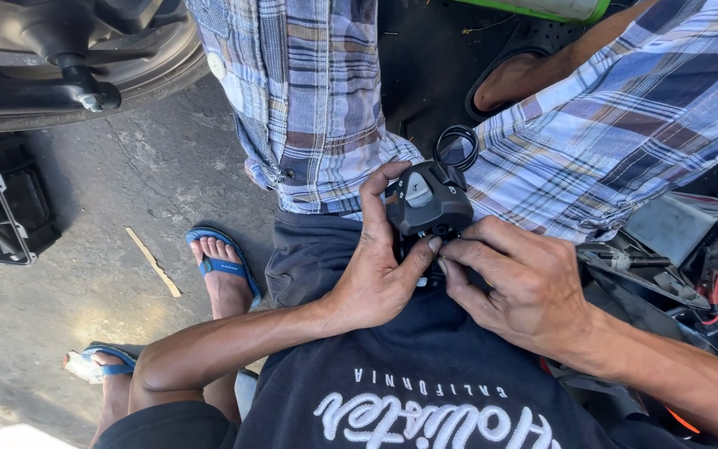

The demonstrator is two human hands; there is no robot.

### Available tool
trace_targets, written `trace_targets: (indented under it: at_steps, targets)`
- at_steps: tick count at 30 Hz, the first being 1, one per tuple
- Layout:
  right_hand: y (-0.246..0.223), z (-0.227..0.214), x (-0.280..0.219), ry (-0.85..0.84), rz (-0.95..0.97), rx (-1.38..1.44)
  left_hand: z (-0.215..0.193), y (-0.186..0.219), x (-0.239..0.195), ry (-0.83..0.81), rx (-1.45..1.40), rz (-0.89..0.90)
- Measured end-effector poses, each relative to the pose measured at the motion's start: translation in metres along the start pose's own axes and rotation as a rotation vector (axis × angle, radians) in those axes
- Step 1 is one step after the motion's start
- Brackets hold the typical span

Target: The person sits on the ground and uses a screwdriver to work on a motorcycle switch assembly held in their lap. They manipulate wires and components within the assembly, occasionally reaching for tools from a nearby green toolbox.

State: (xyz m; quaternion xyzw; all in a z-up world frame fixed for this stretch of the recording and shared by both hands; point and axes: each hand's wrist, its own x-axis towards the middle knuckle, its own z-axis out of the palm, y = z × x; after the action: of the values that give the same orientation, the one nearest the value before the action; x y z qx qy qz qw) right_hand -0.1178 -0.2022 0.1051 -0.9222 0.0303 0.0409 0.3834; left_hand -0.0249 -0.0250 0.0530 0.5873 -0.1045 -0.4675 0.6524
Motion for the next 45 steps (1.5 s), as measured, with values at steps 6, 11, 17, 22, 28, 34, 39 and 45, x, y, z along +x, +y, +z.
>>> trace_targets:
  at_steps: [6, 11, 17, 22, 28, 34, 39, 45]
  targets:
    - [0.003, -0.006, -0.037, 0.005, 0.258, 0.592, 0.003, -0.009, -0.003, 0.009, -0.011, 0.060]
    - [-0.012, 0.005, -0.052, 0.250, 0.609, 0.989, 0.006, -0.014, -0.013, -0.030, -0.043, 0.039]
    - [-0.011, 0.007, -0.062, 0.461, 0.684, 0.909, 0.003, -0.011, -0.009, -0.050, -0.099, 0.011]
    - [-0.007, 0.013, -0.054, 0.239, 0.438, 0.491, 0.003, -0.009, -0.005, -0.022, -0.109, 0.003]
    - [-0.013, 0.003, -0.036, 0.143, 0.408, 0.233, 0.004, -0.011, -0.006, -0.025, -0.155, -0.007]
    - [-0.017, 0.009, -0.038, 0.127, 0.304, 0.259, 0.006, -0.012, -0.012, 0.026, -0.140, -0.037]
    - [-0.012, 0.017, -0.055, 0.161, 0.273, 0.319, 0.003, -0.018, -0.013, 0.059, -0.015, -0.012]
    - [0.000, 0.019, -0.059, 0.164, 0.068, 0.176, 0.008, -0.013, -0.010, 0.010, -0.047, -0.054]
